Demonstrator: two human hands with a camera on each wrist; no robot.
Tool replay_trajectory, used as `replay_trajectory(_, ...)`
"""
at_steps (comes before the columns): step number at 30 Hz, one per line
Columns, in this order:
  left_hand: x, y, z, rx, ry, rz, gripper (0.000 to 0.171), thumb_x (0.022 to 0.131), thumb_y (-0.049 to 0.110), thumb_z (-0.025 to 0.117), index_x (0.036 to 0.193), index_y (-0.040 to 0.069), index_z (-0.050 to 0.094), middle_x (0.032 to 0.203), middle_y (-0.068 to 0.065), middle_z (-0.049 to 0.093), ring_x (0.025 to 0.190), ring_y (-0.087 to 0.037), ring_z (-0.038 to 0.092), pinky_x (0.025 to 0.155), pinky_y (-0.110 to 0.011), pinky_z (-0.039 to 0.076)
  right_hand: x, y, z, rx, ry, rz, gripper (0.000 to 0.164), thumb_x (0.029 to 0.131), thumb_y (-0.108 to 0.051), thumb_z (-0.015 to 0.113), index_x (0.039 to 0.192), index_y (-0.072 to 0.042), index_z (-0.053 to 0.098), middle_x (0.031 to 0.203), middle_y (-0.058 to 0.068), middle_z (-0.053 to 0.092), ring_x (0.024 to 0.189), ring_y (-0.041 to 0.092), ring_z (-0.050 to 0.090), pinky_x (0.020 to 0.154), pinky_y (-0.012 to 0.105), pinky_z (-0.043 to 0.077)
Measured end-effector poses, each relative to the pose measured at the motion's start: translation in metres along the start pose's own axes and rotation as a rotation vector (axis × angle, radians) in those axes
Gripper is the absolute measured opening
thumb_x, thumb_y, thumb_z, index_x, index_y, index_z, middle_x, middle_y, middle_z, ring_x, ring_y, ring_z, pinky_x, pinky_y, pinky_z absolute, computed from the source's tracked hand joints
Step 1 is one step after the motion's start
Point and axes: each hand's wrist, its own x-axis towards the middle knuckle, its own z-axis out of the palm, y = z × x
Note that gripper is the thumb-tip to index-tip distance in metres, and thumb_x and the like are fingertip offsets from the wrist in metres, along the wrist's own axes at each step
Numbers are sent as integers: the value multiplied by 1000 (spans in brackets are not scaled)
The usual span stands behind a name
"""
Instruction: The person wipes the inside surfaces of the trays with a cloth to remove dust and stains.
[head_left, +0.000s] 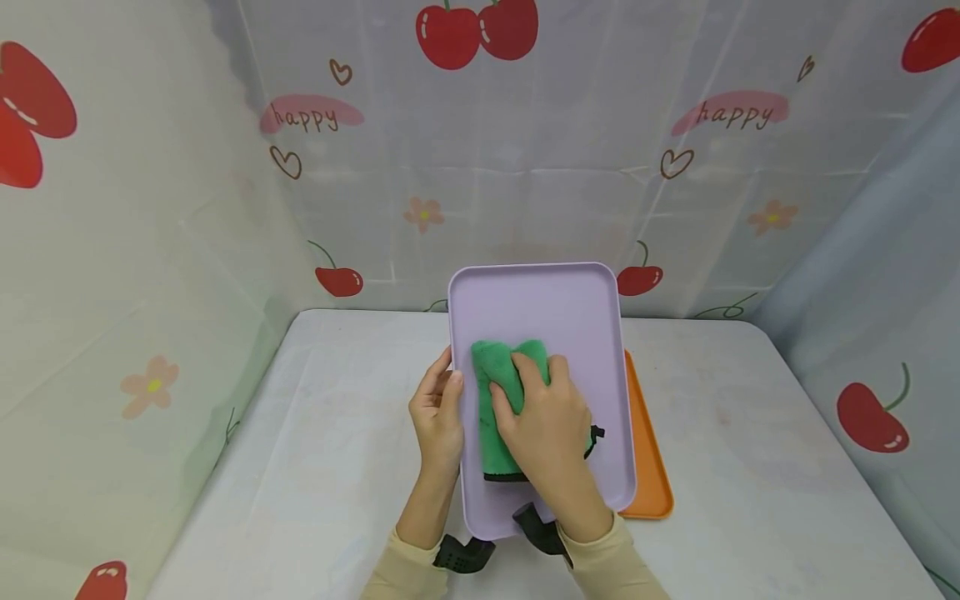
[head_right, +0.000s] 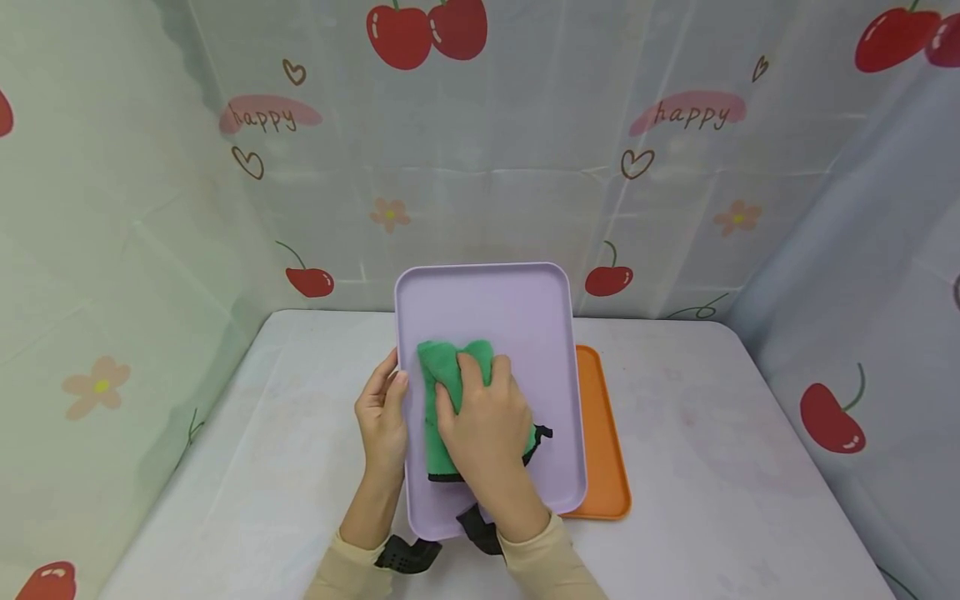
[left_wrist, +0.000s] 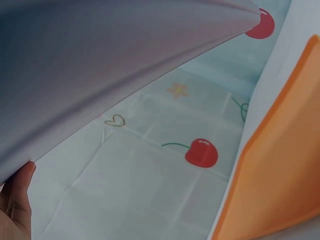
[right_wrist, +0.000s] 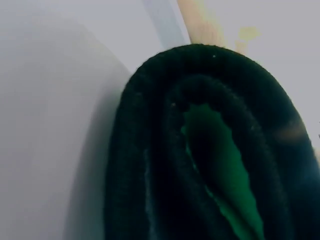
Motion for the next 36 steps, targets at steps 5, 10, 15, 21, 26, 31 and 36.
replay_trajectory(5, -1, 0, 0, -15, -14, 8, 39, 96, 3, 52, 132, -11, 52, 91, 13, 68, 82, -2, 64, 70, -15, 54, -5, -11, 5, 5, 5, -70, 39, 74, -25, 83, 105, -7, 71, 84, 17, 56, 51, 26, 52, 42, 40, 47)
replay_trajectory(10, -1, 0, 0, -40, -21, 13, 39, 97, 3, 50, 133, -13, 50, 94, 11, 69, 82, -3, 66, 71, -17, 56, -8, -17, 7, 3, 29, -122, 39, 72, -23, 84, 105, -6, 70, 82, 16, 54, 53, 24, 51, 41, 38, 47)
replay_trajectory(15, 0, 1, 0, -55, -21, 3, 39, 97, 3, 49, 133, -13, 50, 94, 11, 70, 83, -3, 66, 72, -17, 56, -8, -17, 7, 11, 40, -140, 39, 72, -22, 85, 105, -6, 69, 80, 15, 53, 53, 23, 50, 41, 37, 47)
replay_trajectory(21, -1, 2, 0, -67, -21, -4, 39, 97, 3, 50, 133, -12, 50, 94, 11, 70, 83, -3, 66, 72, -17, 56, -9, -11, 9, 24, 37, -148, 39, 74, -25, 84, 105, -7, 70, 82, 15, 55, 53, 22, 51, 42, 36, 48)
replay_trajectory(26, -1, 1, 0, -76, -17, -8, 39, 97, 3, 51, 133, -13, 50, 93, 11, 70, 85, -3, 66, 73, -16, 56, -8, -5, 8, 49, 33, -142, 38, 75, -26, 84, 107, -10, 71, 84, 13, 56, 53, 22, 51, 41, 36, 47)
replay_trajectory(31, 0, 2, 0, -49, -15, -14, 39, 98, 5, 52, 133, -13, 51, 93, 12, 69, 87, -3, 65, 75, -17, 55, -9, 4, 4, 54, 11, -115, 39, 73, -24, 85, 108, -11, 72, 86, 13, 57, 53, 22, 53, 41, 38, 47)
replay_trajectory(36, 1, 2, -2, -27, -4, 4, 39, 98, 7, 53, 132, -11, 52, 93, 12, 69, 86, -3, 65, 74, -17, 55, -9, 16, -1, 41, -5, -68, 39, 73, -23, 85, 108, -10, 72, 88, 15, 58, 54, 25, 56, 43, 40, 49)
